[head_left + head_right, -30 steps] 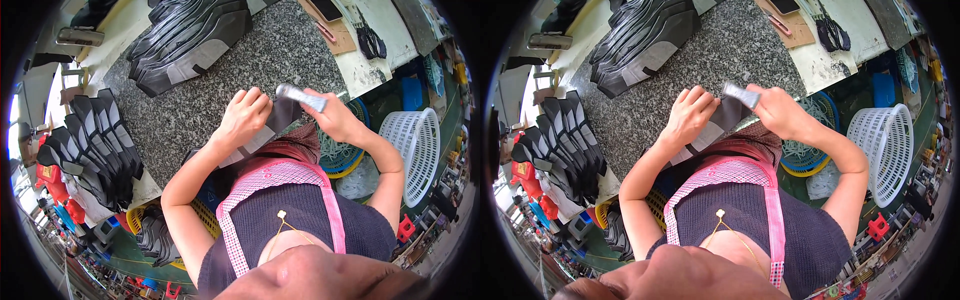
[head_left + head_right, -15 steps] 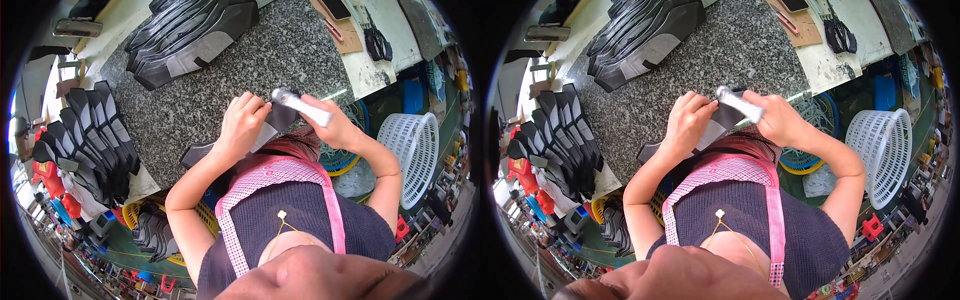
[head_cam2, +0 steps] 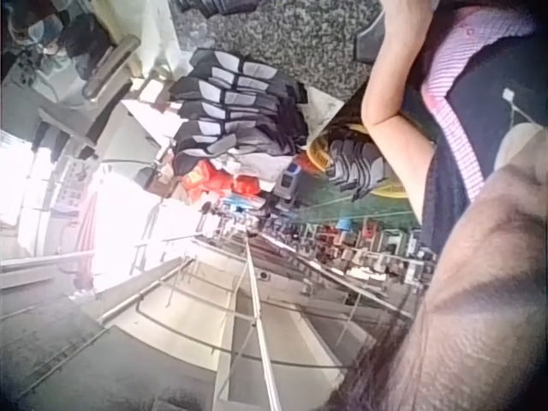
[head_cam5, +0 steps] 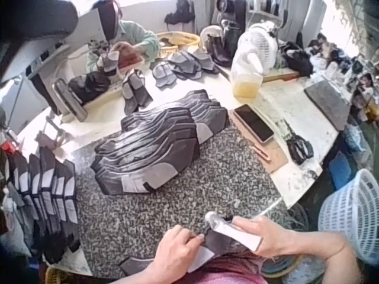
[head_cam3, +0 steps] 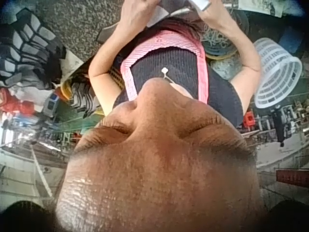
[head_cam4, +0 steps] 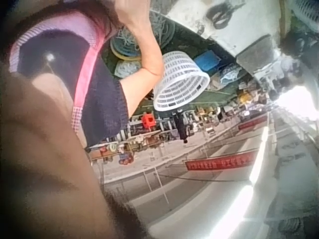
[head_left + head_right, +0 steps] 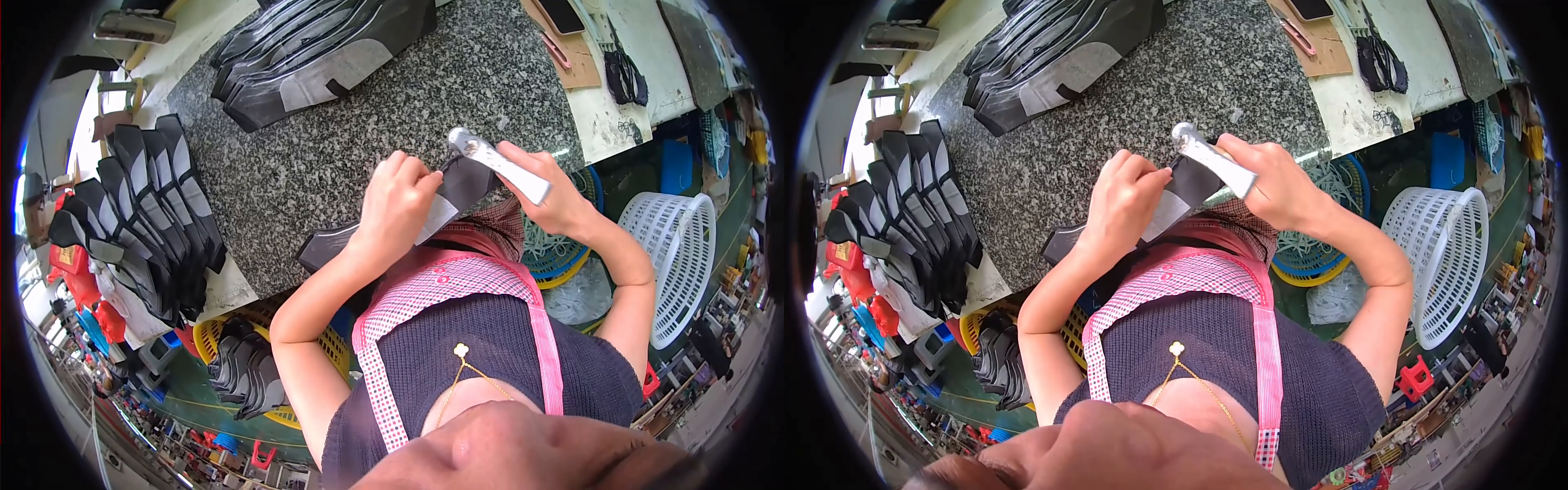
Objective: Flatten and secure the edges of shoe upper components using a small hammer on a workbench.
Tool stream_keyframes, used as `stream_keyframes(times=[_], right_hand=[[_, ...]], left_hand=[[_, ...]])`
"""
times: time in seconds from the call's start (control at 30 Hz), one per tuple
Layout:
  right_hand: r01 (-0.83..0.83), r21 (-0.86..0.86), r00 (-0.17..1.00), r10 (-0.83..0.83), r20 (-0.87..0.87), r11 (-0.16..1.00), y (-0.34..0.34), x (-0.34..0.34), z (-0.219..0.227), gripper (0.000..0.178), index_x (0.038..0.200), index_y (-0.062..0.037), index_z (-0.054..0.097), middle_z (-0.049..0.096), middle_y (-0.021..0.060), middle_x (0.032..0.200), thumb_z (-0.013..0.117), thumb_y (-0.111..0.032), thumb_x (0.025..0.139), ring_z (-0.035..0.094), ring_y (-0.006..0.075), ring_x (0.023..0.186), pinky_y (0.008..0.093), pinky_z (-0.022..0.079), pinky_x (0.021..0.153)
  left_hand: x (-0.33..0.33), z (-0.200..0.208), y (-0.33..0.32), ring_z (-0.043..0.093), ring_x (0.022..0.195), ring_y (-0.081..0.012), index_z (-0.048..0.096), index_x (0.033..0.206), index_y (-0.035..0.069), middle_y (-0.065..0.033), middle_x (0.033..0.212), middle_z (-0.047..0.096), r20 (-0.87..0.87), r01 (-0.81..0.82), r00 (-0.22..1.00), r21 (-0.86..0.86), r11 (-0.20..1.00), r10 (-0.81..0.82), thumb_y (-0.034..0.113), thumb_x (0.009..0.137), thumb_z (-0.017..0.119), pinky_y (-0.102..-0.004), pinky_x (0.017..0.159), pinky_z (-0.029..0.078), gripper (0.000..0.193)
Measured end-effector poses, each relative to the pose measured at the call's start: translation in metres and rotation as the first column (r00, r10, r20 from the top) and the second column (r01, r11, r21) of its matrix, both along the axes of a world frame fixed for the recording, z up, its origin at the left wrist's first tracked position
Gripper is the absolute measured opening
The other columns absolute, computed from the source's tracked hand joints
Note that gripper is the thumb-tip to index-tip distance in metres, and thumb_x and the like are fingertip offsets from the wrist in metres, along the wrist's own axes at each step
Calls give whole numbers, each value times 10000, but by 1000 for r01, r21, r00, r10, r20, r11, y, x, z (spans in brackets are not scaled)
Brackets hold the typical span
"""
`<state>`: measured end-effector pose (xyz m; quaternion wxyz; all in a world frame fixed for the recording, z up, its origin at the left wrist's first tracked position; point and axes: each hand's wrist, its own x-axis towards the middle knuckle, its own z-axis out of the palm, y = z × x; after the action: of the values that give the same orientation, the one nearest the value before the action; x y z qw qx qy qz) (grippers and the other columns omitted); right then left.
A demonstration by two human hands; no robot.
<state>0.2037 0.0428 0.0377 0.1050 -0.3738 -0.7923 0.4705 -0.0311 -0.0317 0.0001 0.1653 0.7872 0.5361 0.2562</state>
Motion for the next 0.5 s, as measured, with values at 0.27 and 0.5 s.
stream_keyframes(times=[0.27, 0.5], right_hand=[[-38, -155, 991, 57, 117, 987, -2, -7, 7, 194, 1087, 31, 557, 585, 230, 711, 560, -83, 929, 612, 456, 713, 426, 456, 599], [-126, 8, 980, 123, 156, 992, -25, -18, 6, 141, 996, 8, 511, 641, 245, 747, 543, -80, 892, 631, 478, 754, 518, 496, 647]], left_hand=[[-12, 1, -5, 624, 786, -291, 746, 872, 25, -99, 808, 664, 167, -56, 982, -185, 981, 87, 66, 767, 768, -389, 671, 521, 115], [-14, 6, -10, 645, 741, -283, 735, 883, 0, -107, 797, 648, 45, 2, 999, -134, 991, 4, 74, 805, 746, -392, 653, 528, 109]])
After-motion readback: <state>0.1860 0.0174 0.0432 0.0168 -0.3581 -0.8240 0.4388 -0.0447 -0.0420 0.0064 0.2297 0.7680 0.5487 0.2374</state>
